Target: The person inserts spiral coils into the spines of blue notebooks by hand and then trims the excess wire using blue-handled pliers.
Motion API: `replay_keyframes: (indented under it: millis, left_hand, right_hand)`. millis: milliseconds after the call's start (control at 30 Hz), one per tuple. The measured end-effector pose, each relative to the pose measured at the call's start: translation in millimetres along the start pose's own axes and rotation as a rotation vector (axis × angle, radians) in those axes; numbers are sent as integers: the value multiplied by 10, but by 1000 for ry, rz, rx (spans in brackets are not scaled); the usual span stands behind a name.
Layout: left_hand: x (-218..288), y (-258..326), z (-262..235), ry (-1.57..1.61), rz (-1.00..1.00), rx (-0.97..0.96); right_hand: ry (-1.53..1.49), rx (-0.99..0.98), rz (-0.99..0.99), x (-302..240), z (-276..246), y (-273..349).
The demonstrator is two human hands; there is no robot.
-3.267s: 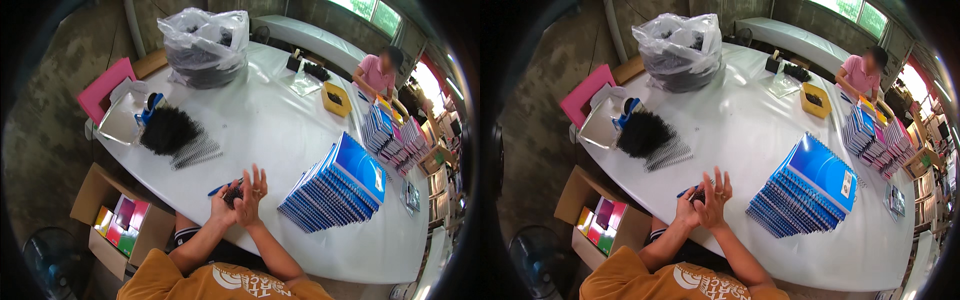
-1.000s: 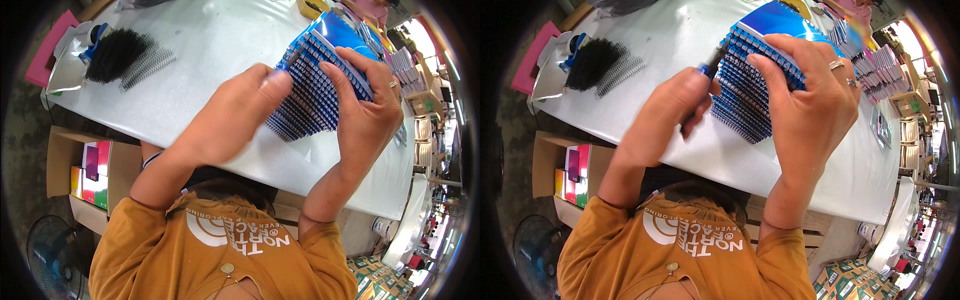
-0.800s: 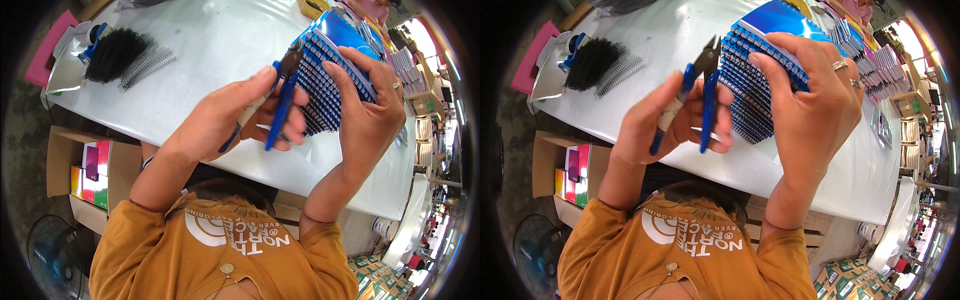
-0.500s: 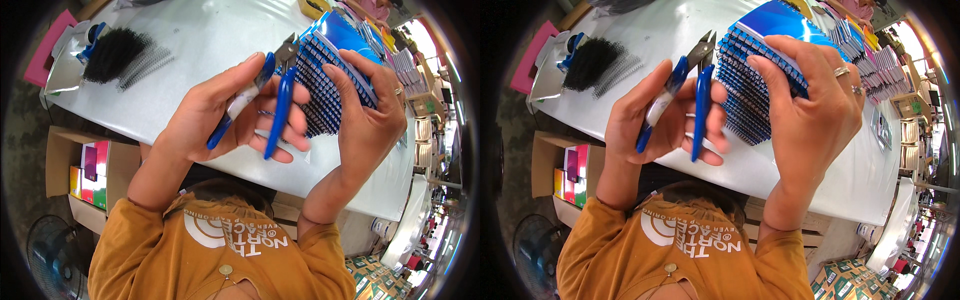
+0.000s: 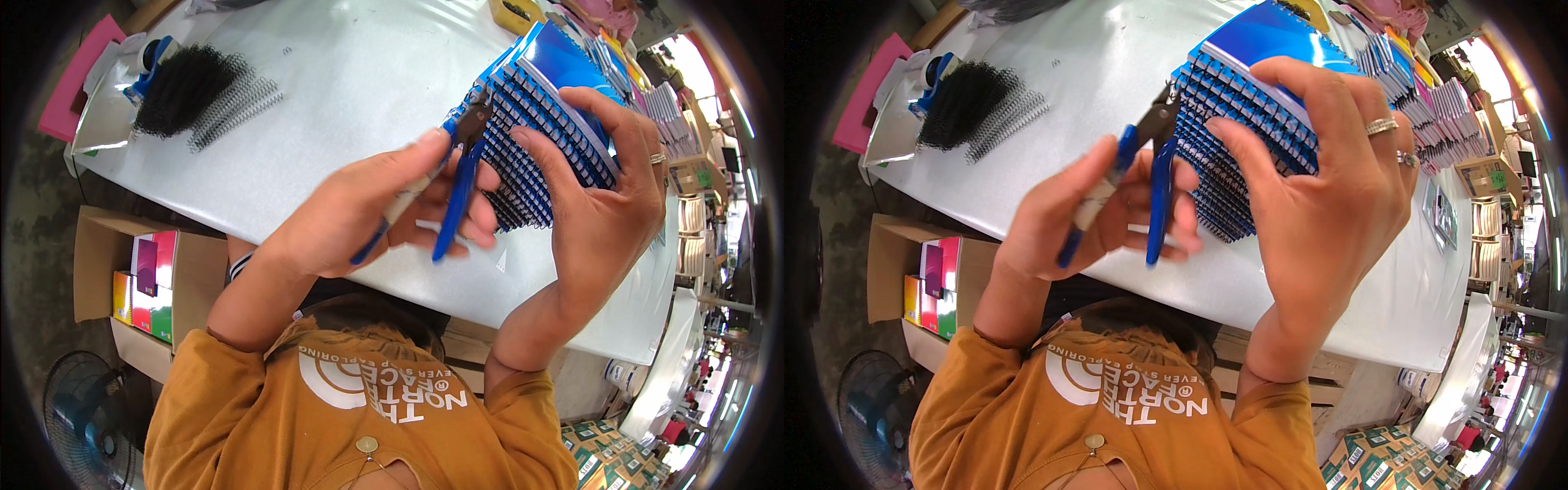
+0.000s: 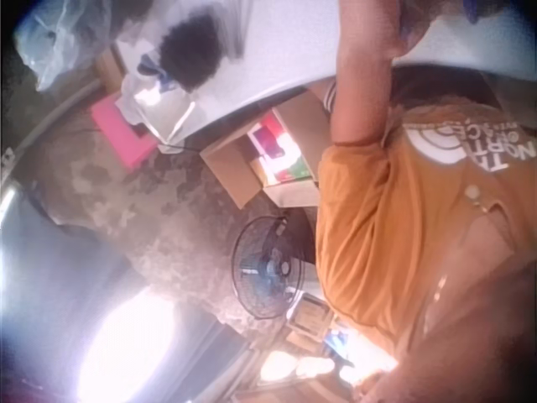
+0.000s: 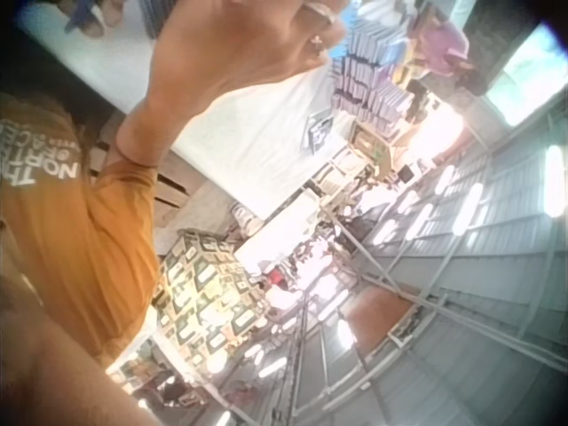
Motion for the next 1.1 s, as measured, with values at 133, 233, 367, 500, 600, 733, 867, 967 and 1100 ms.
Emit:
replay_keyframes:
  millis: [133,233,367,500,600,733,867,967,1100]
  left_hand:
    - [-93,45,104,524,-239,-227]
    - [-77,-63,-94,115,21,-87]
    - [172,-43,-227,-675,371,317]
    - [-153,-62,-49,239,-84,-5]
    - [-153,59,99,561,-299,-130]
    - [-53,-33,-219,-232,77,147]
    - [132,-30,-295,-822,446,393]
    - [-178,-90,-205,-34,7,110]
    - [-182,-77,-215,-20,-63,87]
  right_hand:
    - [-31,4,51,34,1,27]
    - [-50,2,43,20,24,17]
    - [-1,-29,-43,19,40,34]
    - [68,-44,-47,14,43,28]
    - [22,-28,-29,26,58,48]
    - [15,-22,-15,47,56,66]
    - [48,-38,-110,-8,68,53]
    - [-17,-50,-151,-87,89,69]
    - [-67,-35,-101,-49,95,78]
Point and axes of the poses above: each hand's wrist, its own y-axis away from the middle knuckle, its own z-axis out of the palm, x = y × z, the point moved 10 cm from there along -y, towards the middle knuckle, and after that the axes turned 14 degrees about x, right-handed, at the moved point
